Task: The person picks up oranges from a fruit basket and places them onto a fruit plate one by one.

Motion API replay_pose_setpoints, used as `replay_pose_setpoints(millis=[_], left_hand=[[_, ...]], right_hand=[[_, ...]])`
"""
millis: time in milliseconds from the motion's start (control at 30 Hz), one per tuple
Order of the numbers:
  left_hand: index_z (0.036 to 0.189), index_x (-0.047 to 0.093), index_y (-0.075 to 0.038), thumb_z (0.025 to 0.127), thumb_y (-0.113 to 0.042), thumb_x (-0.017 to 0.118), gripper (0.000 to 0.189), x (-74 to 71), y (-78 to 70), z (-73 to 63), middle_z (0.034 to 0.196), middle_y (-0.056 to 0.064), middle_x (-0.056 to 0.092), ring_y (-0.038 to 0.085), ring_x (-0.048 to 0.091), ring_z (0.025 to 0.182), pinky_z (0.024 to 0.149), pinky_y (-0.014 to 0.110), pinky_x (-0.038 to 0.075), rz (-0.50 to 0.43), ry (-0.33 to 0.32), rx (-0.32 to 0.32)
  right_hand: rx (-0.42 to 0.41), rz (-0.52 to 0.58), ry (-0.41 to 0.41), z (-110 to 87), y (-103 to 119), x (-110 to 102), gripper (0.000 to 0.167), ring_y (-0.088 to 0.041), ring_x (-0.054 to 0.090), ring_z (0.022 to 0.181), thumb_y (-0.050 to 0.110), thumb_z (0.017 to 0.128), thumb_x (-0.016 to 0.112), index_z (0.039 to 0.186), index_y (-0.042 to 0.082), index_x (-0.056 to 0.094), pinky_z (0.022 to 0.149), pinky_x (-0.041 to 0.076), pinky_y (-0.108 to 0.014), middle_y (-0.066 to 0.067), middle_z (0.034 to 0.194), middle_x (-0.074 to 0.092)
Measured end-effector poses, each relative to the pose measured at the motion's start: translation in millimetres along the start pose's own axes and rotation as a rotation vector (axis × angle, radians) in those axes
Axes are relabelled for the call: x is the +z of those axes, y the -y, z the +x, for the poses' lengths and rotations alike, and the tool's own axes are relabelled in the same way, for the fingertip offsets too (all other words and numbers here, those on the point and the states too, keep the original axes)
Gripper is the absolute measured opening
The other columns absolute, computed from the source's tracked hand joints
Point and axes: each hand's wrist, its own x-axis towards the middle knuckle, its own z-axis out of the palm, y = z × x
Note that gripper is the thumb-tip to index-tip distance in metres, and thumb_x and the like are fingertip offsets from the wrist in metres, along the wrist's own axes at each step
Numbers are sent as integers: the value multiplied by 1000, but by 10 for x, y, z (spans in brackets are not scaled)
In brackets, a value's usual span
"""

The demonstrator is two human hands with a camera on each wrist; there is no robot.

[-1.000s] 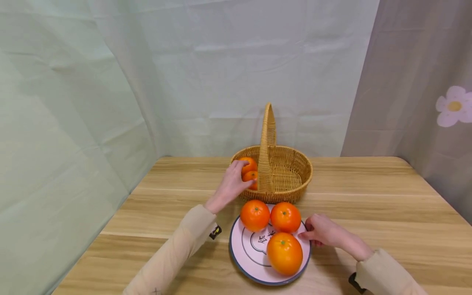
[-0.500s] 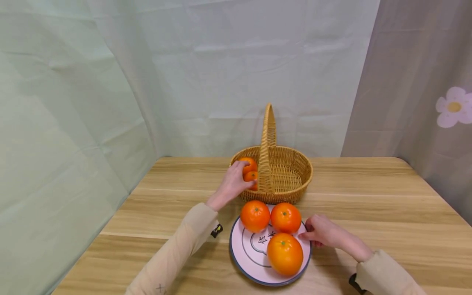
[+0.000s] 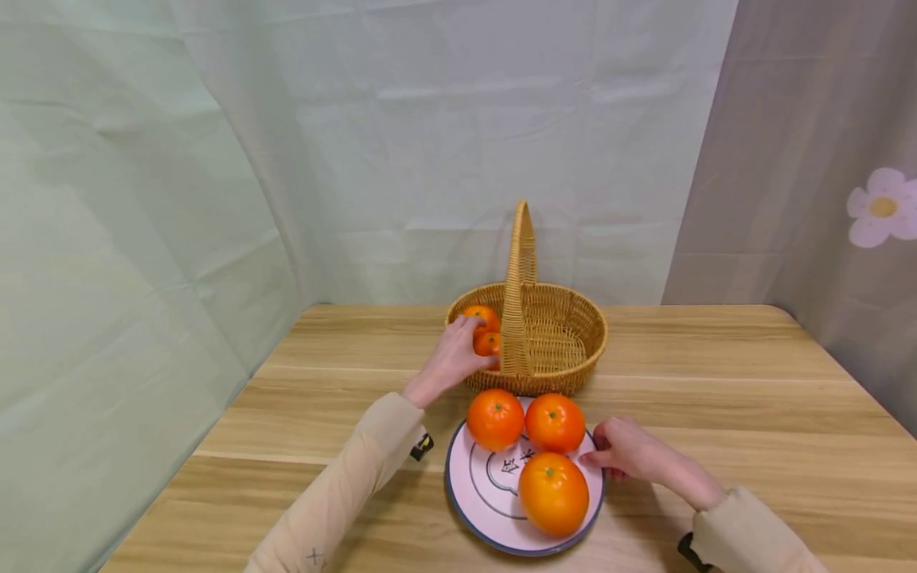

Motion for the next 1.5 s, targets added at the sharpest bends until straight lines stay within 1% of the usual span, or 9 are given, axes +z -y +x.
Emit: replay_pose_setpoints(millis=[200,367,633,800,1000,1133,1233,1500], left_hand=[[118,50,-3,70,-28,78,62,23,-8,21,112,12,47,27,45,94,75,31,42,6,37,-17],[118,50,-1,70,-26,78,60,31,-18,54,112,13,47,27,46,96,76,32,43,6,53,-12],[119,49,0,72,-28,76,61,39,-30,105,108,14,49,27,48,91,72,31,45,59,128,-9],[119,48,1,72,-28,76,62,42,-40,145,106,14,50,26,50,89,72,31,45,74,155,-12],[115,50,0,71,-25,76,57,52,-49,181,99,11,52,21,51,83,71,29,45,111,164,-3],[111,52,0,71,-23,77,52,63,-50,194,95,10,53,20,51,82,71,28,45,121,162,19],[110,52,0,71,-23,77,52,67,-50,200,95,10,54,20,52,83,72,29,45,128,163,26],[111,53,-1,70,-24,78,53,86,-35,207,99,10,56,20,53,85,73,30,46,121,168,13]], right_hand=[[-6,-1,1,1,2,2,23,-7,46,42,19,85,64,67,10,54,38,42,-23,7,53,49],[-14,0,-4,3,-5,-1,22,-7,47,42,19,85,64,67,10,54,38,42,-23,7,53,49],[-11,-5,-4,8,3,-6,23,-7,46,42,20,84,65,66,10,54,38,42,-23,7,52,48],[-14,-8,-6,10,16,-15,23,-6,46,41,18,83,65,66,10,54,37,42,-23,7,51,48],[-9,-6,-3,18,8,-19,22,-7,46,41,19,83,65,66,10,54,37,42,-23,7,51,48],[-7,-7,-1,21,-3,-19,22,-6,46,41,19,83,65,67,10,54,37,42,-23,8,51,48],[-7,-8,0,21,-11,-18,22,-6,46,42,20,83,65,67,10,54,38,42,-24,8,51,48],[-2,-6,4,21,-22,-14,22,-7,47,42,20,83,65,68,9,55,38,43,-24,7,52,49]])
